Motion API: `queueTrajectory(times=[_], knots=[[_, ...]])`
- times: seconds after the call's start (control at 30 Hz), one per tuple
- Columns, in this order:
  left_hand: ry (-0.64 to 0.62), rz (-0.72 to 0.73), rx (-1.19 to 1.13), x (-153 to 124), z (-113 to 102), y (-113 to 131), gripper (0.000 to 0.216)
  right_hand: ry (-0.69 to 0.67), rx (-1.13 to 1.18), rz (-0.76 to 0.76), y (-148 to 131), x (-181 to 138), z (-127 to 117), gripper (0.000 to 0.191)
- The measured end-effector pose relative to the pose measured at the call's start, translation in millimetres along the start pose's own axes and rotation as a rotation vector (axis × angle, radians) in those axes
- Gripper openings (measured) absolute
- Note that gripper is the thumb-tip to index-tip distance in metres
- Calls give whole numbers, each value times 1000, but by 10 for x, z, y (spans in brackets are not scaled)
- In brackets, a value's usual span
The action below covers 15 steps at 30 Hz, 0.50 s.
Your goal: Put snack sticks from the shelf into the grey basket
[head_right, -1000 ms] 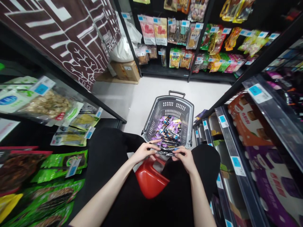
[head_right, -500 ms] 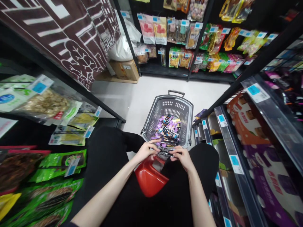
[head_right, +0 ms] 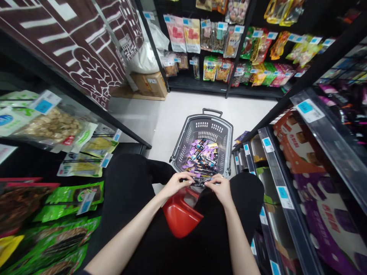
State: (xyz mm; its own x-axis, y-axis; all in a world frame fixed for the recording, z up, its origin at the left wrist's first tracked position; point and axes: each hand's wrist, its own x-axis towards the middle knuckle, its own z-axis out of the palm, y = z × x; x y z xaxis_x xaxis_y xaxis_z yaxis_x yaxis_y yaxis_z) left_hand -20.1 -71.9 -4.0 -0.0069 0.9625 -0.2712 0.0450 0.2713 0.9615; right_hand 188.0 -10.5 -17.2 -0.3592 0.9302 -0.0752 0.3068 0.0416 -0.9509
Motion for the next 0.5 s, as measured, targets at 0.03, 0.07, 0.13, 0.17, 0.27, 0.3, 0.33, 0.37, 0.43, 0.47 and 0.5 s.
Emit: queueTrajectory(times=[0.03,0.07,0.13,0.17,0.27,0.3,0.33,0.37,0.43,0.47,0.5], knots=[[-23,-1,8,0,-20,13,12,1,-14,-18,1,-5,-4,18],[-40,-6,15,-2,-42,21,13,-4,-29,-28,3,-12,-6,17],[-32,-19,34,-8,-78,15,15,-4,-61,-40,6,-29,-6,17],[-7,-23,50,-11,-87,2,17,2,-76,-47,5,-37,-4,17],[83,-29,116,-23,-75,-47,33,23,-107,-89,-15,-58,8,16],[101,-31,141,-29,-61,-57,35,19,-114,-104,-26,-64,14,15],[107,-32,165,-37,-46,-61,33,7,-121,-119,-39,-69,21,15],[98,-32,188,-46,-32,-57,29,-13,-127,-135,-51,-75,29,15],[35,-28,222,-66,-10,-35,24,-67,-134,-170,-73,-86,48,16],[-12,-26,235,-75,-3,-20,26,-94,-135,-186,-82,-92,56,16],[-62,-26,243,-81,1,-5,29,-116,-136,-200,-90,-96,63,16]])
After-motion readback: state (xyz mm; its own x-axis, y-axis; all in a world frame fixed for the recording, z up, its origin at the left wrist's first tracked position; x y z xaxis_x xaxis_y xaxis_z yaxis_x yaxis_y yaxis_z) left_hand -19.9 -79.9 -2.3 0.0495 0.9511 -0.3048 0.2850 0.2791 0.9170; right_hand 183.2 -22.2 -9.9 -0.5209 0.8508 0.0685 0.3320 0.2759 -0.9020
